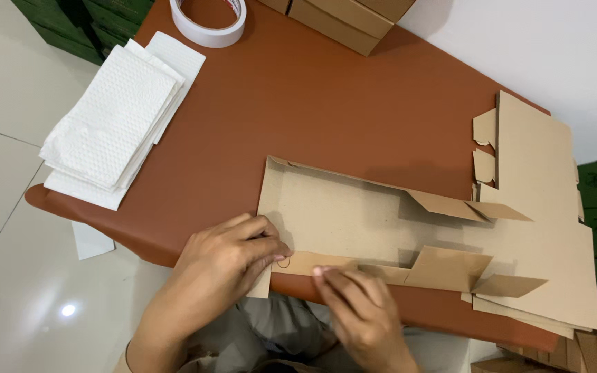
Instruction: The person folds flat cardboard pieces into rectangular boxes by hand, tucking flaps into slots to form the structure. They place a white paper insert into the assembled box, close the lid, and stack the finished box with others on the table.
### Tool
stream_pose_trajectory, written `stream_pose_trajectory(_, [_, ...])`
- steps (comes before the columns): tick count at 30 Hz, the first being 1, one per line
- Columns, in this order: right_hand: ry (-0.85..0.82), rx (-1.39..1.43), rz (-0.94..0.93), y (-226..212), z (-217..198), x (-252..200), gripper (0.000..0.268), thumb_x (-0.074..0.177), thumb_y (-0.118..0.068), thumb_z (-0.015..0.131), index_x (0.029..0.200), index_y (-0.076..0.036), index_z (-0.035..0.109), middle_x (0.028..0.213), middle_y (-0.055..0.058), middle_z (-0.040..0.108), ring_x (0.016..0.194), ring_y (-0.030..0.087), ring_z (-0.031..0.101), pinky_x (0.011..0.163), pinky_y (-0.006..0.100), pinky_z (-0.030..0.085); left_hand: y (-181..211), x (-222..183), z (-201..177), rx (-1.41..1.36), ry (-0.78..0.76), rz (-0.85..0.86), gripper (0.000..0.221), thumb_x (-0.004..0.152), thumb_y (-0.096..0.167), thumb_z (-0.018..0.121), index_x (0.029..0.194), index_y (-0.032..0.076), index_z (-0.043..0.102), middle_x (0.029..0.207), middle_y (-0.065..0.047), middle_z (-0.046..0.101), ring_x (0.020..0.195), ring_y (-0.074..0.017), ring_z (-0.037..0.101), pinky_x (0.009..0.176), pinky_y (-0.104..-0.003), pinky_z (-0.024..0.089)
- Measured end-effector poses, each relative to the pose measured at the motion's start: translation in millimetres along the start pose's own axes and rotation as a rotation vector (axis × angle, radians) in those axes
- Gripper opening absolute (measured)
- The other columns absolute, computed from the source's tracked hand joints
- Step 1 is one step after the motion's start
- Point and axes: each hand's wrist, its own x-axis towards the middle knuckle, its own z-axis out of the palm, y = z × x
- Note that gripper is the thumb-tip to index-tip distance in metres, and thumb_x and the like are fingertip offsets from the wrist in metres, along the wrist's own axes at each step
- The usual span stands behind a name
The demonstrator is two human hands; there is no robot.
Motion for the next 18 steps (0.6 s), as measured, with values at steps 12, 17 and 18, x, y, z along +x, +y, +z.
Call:
stream_pose_trajectory(12, [0.035, 0.160, -0.031, -35.7, 2.1, 62.3, 0.030, 0.092, -0.009, 0.067, 0.121, -0.003, 0.067, 0.108, 0.007, 0.068, 0.090, 0.024, 0.062, 0.078, 0.038, 0.053, 3.8, -41.0, -23.6, -0.008, -0.086, -0.018, 0.016, 0.087, 0.011, 0.065, 0.103, 0.011, 0.068, 0.120, -0.002, 0.061, 0.101, -0.0207, 0.068, 0.079, -0.038, 0.055])
stream_pose_trajectory(17, [0.083, 0.158, -0.016, -36.7, 0.5, 74.7, 0.011, 0.092, -0.014, 0.070, 0.102, -0.010, 0.071, 0.094, 0.002, 0.067, 0.080, 0.021, 0.060, 0.070, 0.036, 0.047, 10.5, -43.2, -27.0, 0.028, -0.022, 0.009, 0.017, 0.092, 0.013, 0.064, 0.108, 0.008, 0.066, 0.118, -0.001, 0.063, 0.098, -0.0196, 0.067, 0.078, -0.036, 0.055])
stream_pose_trajectory(18, [0.093, 0.231, 0.011, -36.0, 0.2, 76.3, 0.010, 0.092, -0.013, 0.071, 0.100, -0.007, 0.072, 0.090, 0.003, 0.067, 0.080, 0.021, 0.061, 0.070, 0.035, 0.049, 9.7, -43.1, -26.0, 0.051, 0.001, 0.030, 0.014, 0.093, 0.013, 0.063, 0.105, 0.007, 0.067, 0.114, -0.002, 0.063, 0.095, -0.0204, 0.067, 0.078, -0.036, 0.055])
